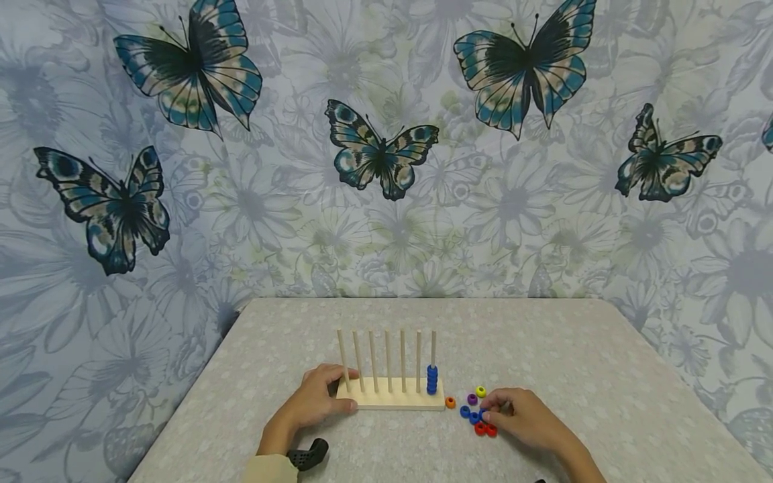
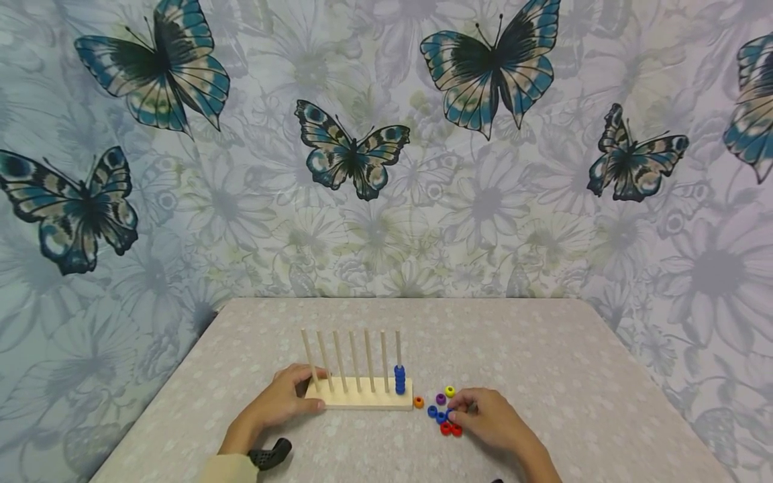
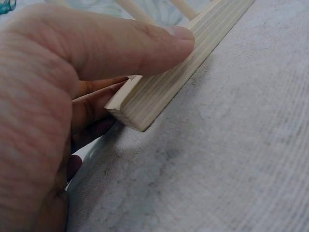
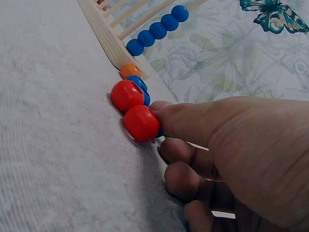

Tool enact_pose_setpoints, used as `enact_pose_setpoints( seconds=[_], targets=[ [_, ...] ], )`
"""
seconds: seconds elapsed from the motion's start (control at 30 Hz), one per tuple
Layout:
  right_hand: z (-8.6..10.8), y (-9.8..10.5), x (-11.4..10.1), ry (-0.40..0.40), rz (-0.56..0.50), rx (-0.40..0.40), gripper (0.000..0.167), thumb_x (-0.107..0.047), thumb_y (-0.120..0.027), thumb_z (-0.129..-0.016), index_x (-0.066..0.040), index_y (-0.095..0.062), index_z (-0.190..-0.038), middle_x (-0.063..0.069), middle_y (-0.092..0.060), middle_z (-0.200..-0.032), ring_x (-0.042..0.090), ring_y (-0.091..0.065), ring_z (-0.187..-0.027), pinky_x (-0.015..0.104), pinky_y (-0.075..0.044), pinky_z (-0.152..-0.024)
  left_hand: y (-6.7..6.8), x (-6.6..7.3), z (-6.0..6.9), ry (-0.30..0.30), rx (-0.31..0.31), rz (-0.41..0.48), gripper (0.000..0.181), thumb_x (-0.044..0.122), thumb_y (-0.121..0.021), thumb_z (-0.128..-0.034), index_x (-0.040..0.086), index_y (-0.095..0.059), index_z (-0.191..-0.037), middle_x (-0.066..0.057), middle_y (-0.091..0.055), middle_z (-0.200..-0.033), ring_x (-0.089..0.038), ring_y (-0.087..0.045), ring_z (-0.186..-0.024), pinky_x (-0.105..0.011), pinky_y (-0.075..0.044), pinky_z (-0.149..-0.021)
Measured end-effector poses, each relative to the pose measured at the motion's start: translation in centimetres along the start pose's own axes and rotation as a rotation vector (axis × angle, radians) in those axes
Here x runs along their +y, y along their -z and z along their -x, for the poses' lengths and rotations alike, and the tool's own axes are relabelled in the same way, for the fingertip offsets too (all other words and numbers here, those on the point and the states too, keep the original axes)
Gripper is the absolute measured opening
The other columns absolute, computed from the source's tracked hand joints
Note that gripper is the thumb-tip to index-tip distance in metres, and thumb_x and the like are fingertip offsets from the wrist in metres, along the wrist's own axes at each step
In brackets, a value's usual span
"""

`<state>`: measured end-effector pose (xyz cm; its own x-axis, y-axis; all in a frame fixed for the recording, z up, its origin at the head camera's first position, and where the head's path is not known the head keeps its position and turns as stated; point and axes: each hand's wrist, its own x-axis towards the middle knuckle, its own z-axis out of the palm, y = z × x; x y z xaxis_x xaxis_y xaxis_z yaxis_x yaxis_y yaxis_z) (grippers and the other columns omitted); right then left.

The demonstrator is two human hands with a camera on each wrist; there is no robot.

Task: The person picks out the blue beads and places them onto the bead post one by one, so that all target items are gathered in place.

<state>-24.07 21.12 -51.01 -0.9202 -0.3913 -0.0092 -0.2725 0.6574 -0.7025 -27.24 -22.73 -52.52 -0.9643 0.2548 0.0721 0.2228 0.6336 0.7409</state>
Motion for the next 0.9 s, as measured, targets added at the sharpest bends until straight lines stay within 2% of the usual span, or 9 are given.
enact_pose_setpoints(
  seconds=[0.3,0.5,0.77,0.9],
  targets=[
    [0.12,0.04,-0.03,0.006,0.003,0.009,0.015,-0.037,-0.072,-0.092,-0.024,-0.072,-0.097,-0.009,-0.064,-0.084,0.004,-0.053,-0.069,0.022,-0.046,-0.060,0.12,0.20,0.11,0.013,-0.001,-0.002,0.044,0.044,-0.089,-0.0688,0.046,-0.069,-0.108,0.009,-0.061,-0.129,-0.028,-0.040,-0.131,-0.064,-0.026,-0.111],
    [0.24,0.08,-0.10,0.021,-0.010,0.014,0.017,-0.036,-0.071,-0.092,-0.021,-0.072,-0.099,-0.009,-0.064,-0.084,0.004,-0.053,-0.070,0.022,-0.047,-0.060,0.12,0.19,0.04,0.005,-0.002,-0.004,0.045,0.045,-0.089,-0.0685,0.045,-0.069,-0.109,0.011,-0.062,-0.128,-0.027,-0.041,-0.131,-0.065,-0.023,-0.112],
    [0.34,0.11,0.00,0.012,-0.038,0.000,0.016,-0.040,-0.069,-0.093,-0.025,-0.071,-0.100,-0.008,-0.065,-0.087,0.005,-0.056,-0.073,0.023,-0.048,-0.063,-0.07,-0.03,-0.18,-0.029,0.002,-0.011,0.039,0.044,-0.088,-0.0694,0.039,-0.071,-0.104,0.012,-0.065,-0.124,-0.025,-0.050,-0.128,-0.061,-0.017,-0.115],
    [0.34,0.14,0.00,0.006,-0.039,0.000,0.016,-0.040,-0.069,-0.094,-0.025,-0.071,-0.100,-0.008,-0.065,-0.088,0.005,-0.056,-0.073,0.023,-0.048,-0.063,-0.10,0.03,-0.19,-0.029,0.006,-0.018,0.039,0.044,-0.088,-0.0686,0.040,-0.071,-0.104,0.012,-0.065,-0.124,-0.024,-0.050,-0.128,-0.062,-0.018,-0.114]
  ],
)
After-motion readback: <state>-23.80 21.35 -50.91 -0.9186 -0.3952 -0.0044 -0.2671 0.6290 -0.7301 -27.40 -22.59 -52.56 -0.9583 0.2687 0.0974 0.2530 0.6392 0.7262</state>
